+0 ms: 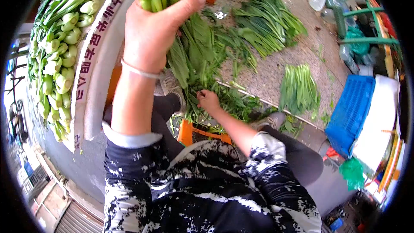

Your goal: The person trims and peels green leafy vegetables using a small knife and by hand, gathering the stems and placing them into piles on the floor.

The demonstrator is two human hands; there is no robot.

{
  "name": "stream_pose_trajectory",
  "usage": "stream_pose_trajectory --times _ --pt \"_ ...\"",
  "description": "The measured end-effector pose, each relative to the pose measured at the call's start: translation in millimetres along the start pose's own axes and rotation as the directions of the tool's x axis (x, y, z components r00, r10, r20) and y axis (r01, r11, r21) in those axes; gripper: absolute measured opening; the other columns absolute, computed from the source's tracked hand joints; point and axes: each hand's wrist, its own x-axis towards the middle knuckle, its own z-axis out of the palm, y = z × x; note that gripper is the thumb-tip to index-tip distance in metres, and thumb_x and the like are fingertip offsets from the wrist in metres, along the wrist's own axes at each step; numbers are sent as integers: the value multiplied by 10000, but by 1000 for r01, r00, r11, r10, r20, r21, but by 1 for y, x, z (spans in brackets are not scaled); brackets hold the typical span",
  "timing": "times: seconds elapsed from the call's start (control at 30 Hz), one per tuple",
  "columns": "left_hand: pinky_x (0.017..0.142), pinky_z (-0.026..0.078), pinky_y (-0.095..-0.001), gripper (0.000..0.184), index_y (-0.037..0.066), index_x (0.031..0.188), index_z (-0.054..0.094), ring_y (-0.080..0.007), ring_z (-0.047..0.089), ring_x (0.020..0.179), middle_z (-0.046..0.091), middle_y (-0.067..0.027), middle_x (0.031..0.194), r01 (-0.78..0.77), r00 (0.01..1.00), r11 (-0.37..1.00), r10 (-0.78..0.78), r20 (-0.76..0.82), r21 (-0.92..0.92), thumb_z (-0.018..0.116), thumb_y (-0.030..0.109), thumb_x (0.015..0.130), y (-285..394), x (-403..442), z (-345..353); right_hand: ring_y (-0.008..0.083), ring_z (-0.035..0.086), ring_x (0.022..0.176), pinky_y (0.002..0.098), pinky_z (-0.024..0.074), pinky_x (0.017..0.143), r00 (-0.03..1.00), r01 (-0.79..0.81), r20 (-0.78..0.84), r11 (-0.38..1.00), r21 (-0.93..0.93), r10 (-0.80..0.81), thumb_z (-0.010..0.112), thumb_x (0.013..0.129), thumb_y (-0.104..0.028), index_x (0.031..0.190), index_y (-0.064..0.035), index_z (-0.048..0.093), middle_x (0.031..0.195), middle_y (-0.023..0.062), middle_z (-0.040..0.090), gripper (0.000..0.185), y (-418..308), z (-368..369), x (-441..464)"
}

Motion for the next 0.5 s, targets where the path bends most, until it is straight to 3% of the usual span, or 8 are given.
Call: stream_pose_trajectory --times 0.07,0.1,0.2,0.23,0.27,0.4,0.47,0.5 --pt "554 420 -196 166 36 810 638 -43 528 614 602 30 718 53 997 999 -52 -63 1 733 122 706 -1 -4 -3 164 628 625 311 477 513 998 -68 -5 996 -61 68 542 847 -136 915 31 611 757 146 632 193 9 30 20" --pt "554 420 -196 166 36 810 638 -43 528 614 602 30 718 52 997 999 -51 -64 15 733 122 706 1 -5 -6 241 651 741 355 494 598 992 -76 -106 994 -78 68 557 826 -179 1003 40 591 849 204 635 283 45 63 41" --pt "628 454 -239 174 20 882 590 -127 600 714 649 -79 807 79 995 993 -73 -65 84 668 118 762 5 -8 -9 317 627 845 387 485 713 985 -51 -172 963 -263 6 604 780 -244 1100 45 550 933 240 621 435 37 79 33" --pt "651 459 -248 187 16 903 573 -139 605 727 651 -89 818 72 993 993 -63 -97 90 659 114 768 5 -8 -9 367 586 932 404 458 804 976 -207 -110 949 -239 185 638 738 -282 1127 47 537 986 249 606 520 30 77 34" --pt "673 464 -258 200 12 923 556 -152 611 741 653 -98 829 63 990 993 -50 -128 96 649 109 775 6 -7 -9 367 586 932 404 458 804 978 -199 -116 951 -235 176 638 738 -282 1127 47 537 986 249 606 520 23 74 32" --pt "631 484 -269 220 13 940 535 -161 605 710 599 -57 808 92 989 995 -87 -123 38 648 74 761 4 -5 -5 335 594 942 395 463 807 993 -101 -85 970 -222 84 639 751 -257 1128 12 561 1033 224 604 470 32 57 28" --pt "615 482 -265 224 17 939 537 -150 590 675 586 -45 792 98 991 995 -97 -91 0 653 67 753 3 -5 -5 250 622 824 352 485 718 999 -15 42 992 -128 21 641 765 -233 1116 19 569 960 159 638 438 35 38 16" --pt "600 480 -261 229 22 938 540 -139 575 641 573 -33 776 109 991 994 -111 -77 -28 658 59 745 2 -6 -4 146 580 693 286 471 620 979 -160 137 985 64 150 646 772 -219 1105 -9 586 861 79 630 398 49 31 15"
